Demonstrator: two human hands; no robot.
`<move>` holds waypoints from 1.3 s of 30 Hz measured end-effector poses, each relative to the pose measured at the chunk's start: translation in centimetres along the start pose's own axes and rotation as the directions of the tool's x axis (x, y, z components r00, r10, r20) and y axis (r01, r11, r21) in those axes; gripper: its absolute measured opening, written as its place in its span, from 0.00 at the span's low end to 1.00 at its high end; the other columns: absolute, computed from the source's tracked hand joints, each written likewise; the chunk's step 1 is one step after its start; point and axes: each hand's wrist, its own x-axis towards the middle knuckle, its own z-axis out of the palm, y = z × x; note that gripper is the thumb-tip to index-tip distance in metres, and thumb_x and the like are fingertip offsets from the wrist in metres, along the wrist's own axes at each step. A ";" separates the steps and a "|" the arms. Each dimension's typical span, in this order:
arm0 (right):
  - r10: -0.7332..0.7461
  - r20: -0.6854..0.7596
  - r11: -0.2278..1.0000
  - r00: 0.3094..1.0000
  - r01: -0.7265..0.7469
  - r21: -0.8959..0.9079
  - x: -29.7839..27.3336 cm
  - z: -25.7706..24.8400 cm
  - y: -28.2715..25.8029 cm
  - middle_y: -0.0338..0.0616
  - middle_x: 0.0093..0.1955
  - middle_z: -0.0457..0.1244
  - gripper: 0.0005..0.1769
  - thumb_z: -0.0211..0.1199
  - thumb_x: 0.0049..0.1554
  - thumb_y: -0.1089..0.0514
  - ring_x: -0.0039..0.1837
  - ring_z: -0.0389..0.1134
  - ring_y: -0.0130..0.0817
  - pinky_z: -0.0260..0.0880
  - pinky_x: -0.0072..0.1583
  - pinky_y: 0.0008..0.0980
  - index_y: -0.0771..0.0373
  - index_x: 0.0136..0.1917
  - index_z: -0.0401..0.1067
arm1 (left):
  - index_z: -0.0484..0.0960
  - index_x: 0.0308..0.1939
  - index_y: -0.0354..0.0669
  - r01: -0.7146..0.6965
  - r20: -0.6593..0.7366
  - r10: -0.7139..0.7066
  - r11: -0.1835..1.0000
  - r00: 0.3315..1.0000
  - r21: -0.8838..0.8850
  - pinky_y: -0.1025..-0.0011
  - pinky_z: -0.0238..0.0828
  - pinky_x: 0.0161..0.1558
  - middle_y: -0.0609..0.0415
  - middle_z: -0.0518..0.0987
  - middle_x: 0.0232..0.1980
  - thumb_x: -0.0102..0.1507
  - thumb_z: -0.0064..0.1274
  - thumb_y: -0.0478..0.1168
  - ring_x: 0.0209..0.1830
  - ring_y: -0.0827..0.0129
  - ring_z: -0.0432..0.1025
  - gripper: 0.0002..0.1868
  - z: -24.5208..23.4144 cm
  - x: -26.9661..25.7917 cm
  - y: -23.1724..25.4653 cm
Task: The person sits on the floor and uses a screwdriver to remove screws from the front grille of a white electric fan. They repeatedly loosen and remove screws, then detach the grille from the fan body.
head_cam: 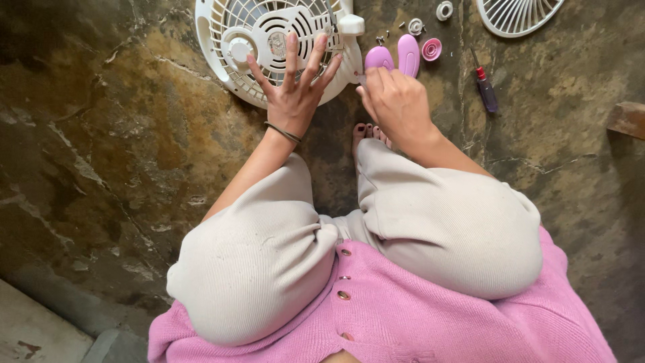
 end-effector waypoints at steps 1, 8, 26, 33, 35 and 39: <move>0.008 0.028 0.997 1.000 -0.006 -0.072 0.0 0.1 0.0 0.46 0.37 0.62 0.22 0.66 0.63 0.44 0.38 0.66 0.42 0.64 0.41 0.37 0.67 0.48 0.68 | 0.58 0.80 0.72 0.000 0.007 0.000 1.000 1.000 -0.014 0.17 0.36 0.69 0.61 0.45 0.85 0.73 0.45 0.39 0.86 0.52 0.42 0.33 -0.1 -0.1 0.0; -0.006 -0.034 0.994 0.999 0.003 -0.110 -0.1 0.9 0.0 0.41 0.37 0.61 0.13 0.64 0.65 0.51 0.41 0.64 0.38 0.62 0.45 0.36 0.61 0.47 0.67 | 0.59 0.80 0.74 -0.002 -0.003 0.002 1.000 1.000 -0.003 0.17 0.35 0.70 0.62 0.45 0.87 0.73 0.46 0.38 0.86 0.52 0.41 0.33 -0.1 0.0 0.0; -0.035 0.207 0.970 0.978 0.084 -0.229 1.9 -2.8 0.3 0.48 0.41 0.65 0.29 0.59 0.62 0.30 0.44 0.67 0.45 0.65 0.45 0.39 0.60 0.52 0.71 | 0.61 0.79 0.71 0.012 -0.006 -0.012 0.999 1.000 -0.039 0.17 0.37 0.69 0.61 0.48 0.87 0.74 0.45 0.42 0.85 0.51 0.43 0.29 -0.2 0.2 0.1; -0.025 0.245 0.962 0.969 0.089 -0.258 0.6 0.4 1.2 0.44 0.33 0.61 0.20 0.57 0.70 0.44 0.37 0.66 0.39 0.62 0.43 0.37 0.60 0.43 0.64 | 0.60 0.79 0.71 0.005 0.015 -0.005 1.000 1.000 -0.031 0.17 0.38 0.69 0.60 0.48 0.87 0.74 0.45 0.41 0.85 0.51 0.43 0.30 0.0 -0.1 0.2; -0.089 0.251 0.941 0.964 0.165 -0.297 0.7 0.0 1.2 0.43 0.36 0.62 0.16 0.57 0.68 0.47 0.40 0.66 0.38 0.62 0.45 0.35 0.59 0.45 0.65 | 0.60 0.79 0.72 0.004 0.006 -0.004 1.000 1.000 -0.013 0.17 0.37 0.69 0.61 0.48 0.87 0.73 0.45 0.41 0.85 0.51 0.43 0.31 -0.1 0.0 0.0; -0.234 0.345 0.858 0.909 0.360 -0.366 1.9 -2.0 0.8 0.40 0.47 0.61 0.10 0.60 0.61 0.53 0.52 0.64 0.35 0.60 0.53 0.33 0.57 0.52 0.65 | 0.60 0.79 0.71 0.005 0.000 -0.005 0.999 1.000 -0.036 0.17 0.36 0.69 0.60 0.47 0.87 0.73 0.45 0.42 0.85 0.51 0.43 0.30 -0.1 0.0 0.0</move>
